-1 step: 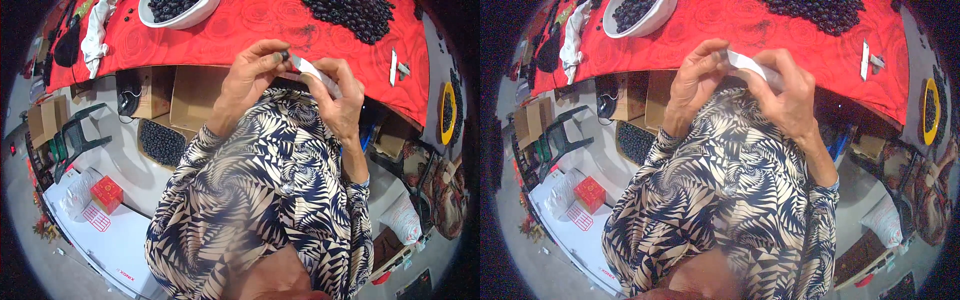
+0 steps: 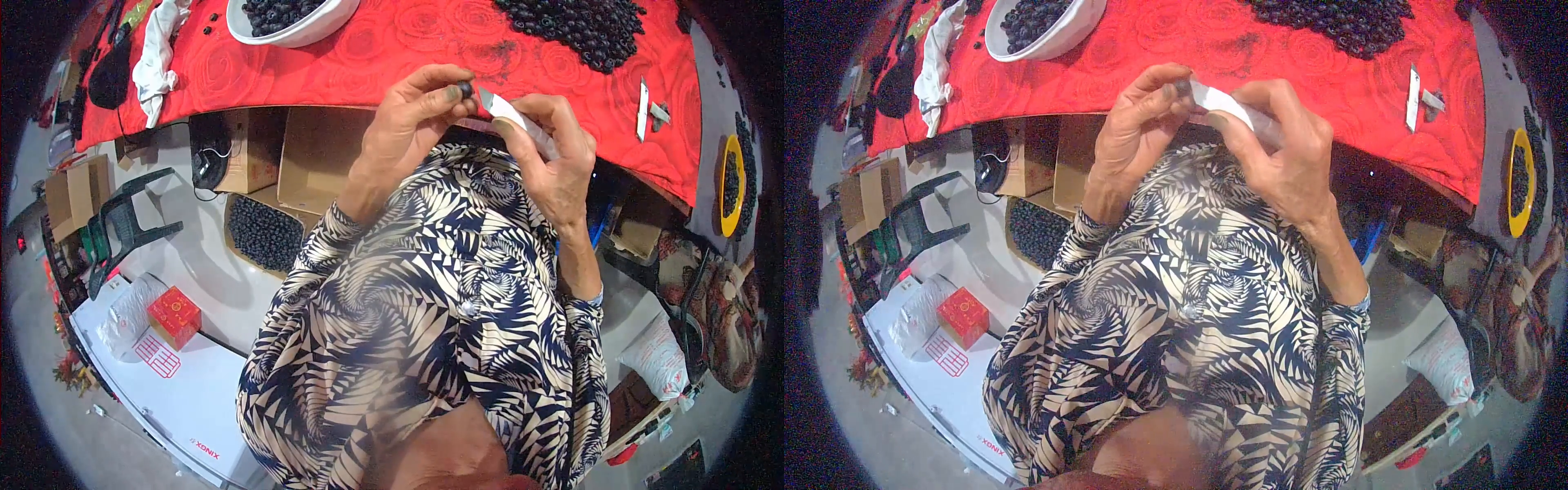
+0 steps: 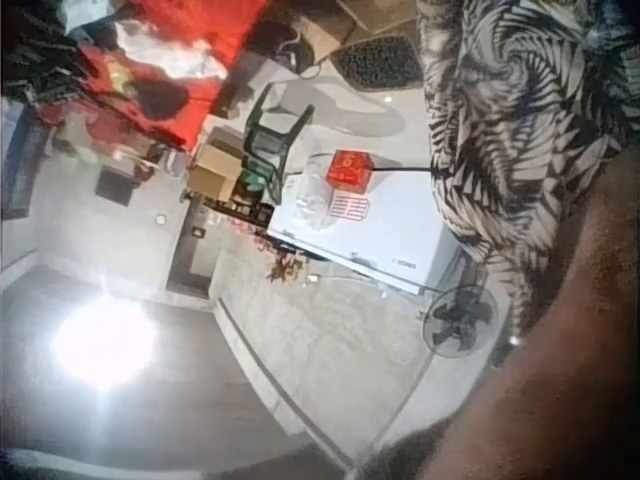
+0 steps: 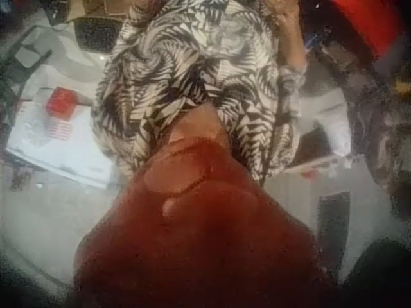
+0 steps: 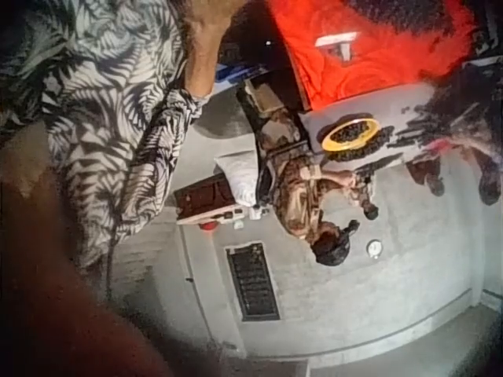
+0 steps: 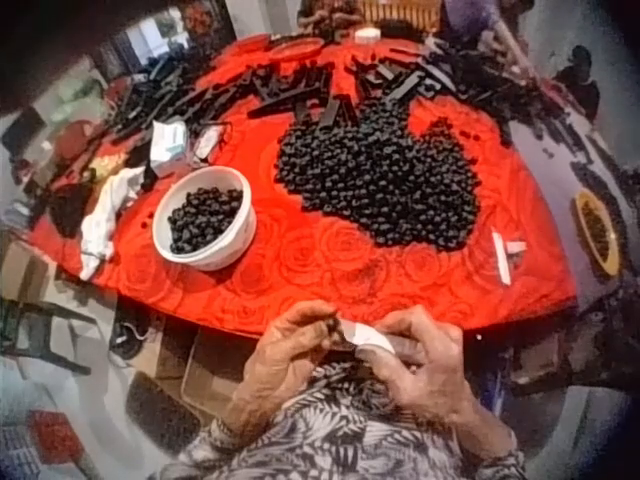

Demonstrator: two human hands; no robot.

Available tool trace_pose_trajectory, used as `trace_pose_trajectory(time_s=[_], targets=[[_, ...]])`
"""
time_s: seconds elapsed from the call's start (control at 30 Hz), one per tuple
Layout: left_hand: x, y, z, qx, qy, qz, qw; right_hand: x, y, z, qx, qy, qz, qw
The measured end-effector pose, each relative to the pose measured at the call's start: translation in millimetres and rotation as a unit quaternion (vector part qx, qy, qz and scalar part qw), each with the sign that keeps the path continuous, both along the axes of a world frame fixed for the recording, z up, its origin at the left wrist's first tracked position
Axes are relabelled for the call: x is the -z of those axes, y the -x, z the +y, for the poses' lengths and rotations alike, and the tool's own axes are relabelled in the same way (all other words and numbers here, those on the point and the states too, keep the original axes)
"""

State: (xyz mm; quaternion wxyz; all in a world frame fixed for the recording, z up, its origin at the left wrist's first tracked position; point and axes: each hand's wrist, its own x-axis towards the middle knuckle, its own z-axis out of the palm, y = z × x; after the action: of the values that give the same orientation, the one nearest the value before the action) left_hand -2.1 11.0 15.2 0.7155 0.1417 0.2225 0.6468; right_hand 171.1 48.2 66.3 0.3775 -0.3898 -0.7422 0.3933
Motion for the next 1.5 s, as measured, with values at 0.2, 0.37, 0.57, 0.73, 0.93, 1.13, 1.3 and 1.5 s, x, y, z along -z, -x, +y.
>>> trace_pose_trajectory(time_s=[0.2, 0.37, 0.57, 0.73, 0.93, 1.13, 1.3, 1.5], targets=[[4.3, 2.2, 1.6, 0.007, -0.009, -0.018, 1.0, 3.7, -2.2, 0.6, 0.0, 0.011, -0.007, 1.0], [0.1, -1.2, -0.1, 0.011, 0.011, -0.011, 1.0, 6.2, -3.6, 0.6, -0.004, -0.007, -0.012, 1.0], [1.4, -0.9, 0.2, 0.008, -0.02, 0.01, 1.0, 6.5, -1.8, 0.7, -0.008, 0.016, -0.011, 1.0], [-2.4, -2.1, -3.9, -0.004, -0.028, 0.058, 0.998, 8.1, -1.3, 0.3, -0.01, 0.009, -0.014, 1.0], [-10.3, -4.8, -4.0, -0.036, 0.003, 0.073, 0.997, -3.8, 0.2, -0.4, -0.024, 0.018, -0.022, 0.999], [-8.5, -2.8, -4.4, -0.022, -0.032, 0.075, 0.996, -5.6, 0.7, -1.5, -0.043, -0.011, -0.038, 0.998], [-7.7, -3.1, -6.1, -0.028, -0.016, 0.072, 0.997, -3.0, 1.3, -1.7, -0.042, -0.011, -0.027, 0.999], [-7.2, -2.8, -4.9, -0.022, -0.021, 0.059, 0.998, -2.6, 1.4, -2.0, -0.045, -0.004, -0.028, 0.999]])
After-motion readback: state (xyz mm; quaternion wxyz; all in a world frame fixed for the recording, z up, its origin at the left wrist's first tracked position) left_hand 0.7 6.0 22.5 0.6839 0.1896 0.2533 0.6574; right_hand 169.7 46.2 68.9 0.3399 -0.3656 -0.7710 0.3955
